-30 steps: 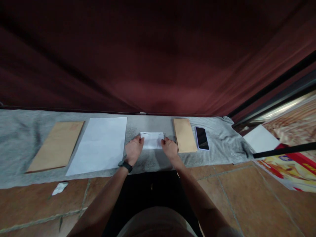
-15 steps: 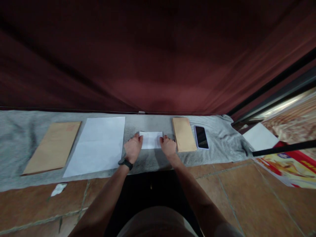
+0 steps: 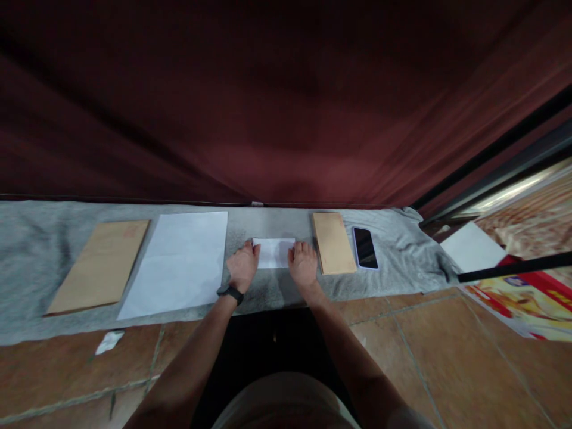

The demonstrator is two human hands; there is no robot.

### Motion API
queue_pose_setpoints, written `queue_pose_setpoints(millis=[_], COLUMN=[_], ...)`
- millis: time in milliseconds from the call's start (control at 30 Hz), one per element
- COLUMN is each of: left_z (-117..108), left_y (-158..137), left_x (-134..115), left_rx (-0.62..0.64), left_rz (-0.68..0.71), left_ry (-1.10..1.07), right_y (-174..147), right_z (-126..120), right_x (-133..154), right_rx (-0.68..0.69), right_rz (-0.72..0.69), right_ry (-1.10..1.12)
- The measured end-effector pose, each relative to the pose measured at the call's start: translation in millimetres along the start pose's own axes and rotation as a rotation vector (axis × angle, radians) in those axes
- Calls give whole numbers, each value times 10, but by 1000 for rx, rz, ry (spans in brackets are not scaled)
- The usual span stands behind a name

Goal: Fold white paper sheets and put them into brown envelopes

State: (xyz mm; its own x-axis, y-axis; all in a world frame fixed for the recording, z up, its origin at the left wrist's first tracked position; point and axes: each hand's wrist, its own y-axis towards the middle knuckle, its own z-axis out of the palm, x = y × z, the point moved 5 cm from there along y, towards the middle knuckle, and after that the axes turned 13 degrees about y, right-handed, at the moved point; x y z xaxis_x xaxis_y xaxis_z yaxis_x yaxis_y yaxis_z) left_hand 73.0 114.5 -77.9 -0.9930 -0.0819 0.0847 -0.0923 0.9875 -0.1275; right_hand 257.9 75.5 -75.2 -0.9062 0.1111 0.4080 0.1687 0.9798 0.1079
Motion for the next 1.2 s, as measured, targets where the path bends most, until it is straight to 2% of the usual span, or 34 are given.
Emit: queue_pose_setpoints(millis=[100,167,300,467,600,700,767,833,967,1200], left_z=[12,17,15,-2,-83,-96,-35,62,223,321], left_y=[-3,-6,-14,-29,-102,-217,-308,-358,-330,-263], left_x=[2,2,-9,-2,-42,-272,-507,-668,-718,-484], left_rx=[-17,-20,-28,-20,-127,-232,-244,-219,-172,-206], left_rz=[13,19,20,-7,13,192,394,474,423,330], left_ry=[2,6,10,8,-1,-42,-105,-154,-177,-106], right_y=[-42,-67,-96,-113,-113,-109,-110,-113,-109,-103], right_z=[106,205,339,367,362,363,368,373,375,362], right_x=[100,114,60,44,57,60,61,61,60,44], right_rx=[24,62,82,56,47,78,116,153,154,92], right_rz=[-193,-259,-262,-279,-284,-274,-273,-271,-262,-265], right_ry=[70,80,52,43,42,30,14,0,10,54])
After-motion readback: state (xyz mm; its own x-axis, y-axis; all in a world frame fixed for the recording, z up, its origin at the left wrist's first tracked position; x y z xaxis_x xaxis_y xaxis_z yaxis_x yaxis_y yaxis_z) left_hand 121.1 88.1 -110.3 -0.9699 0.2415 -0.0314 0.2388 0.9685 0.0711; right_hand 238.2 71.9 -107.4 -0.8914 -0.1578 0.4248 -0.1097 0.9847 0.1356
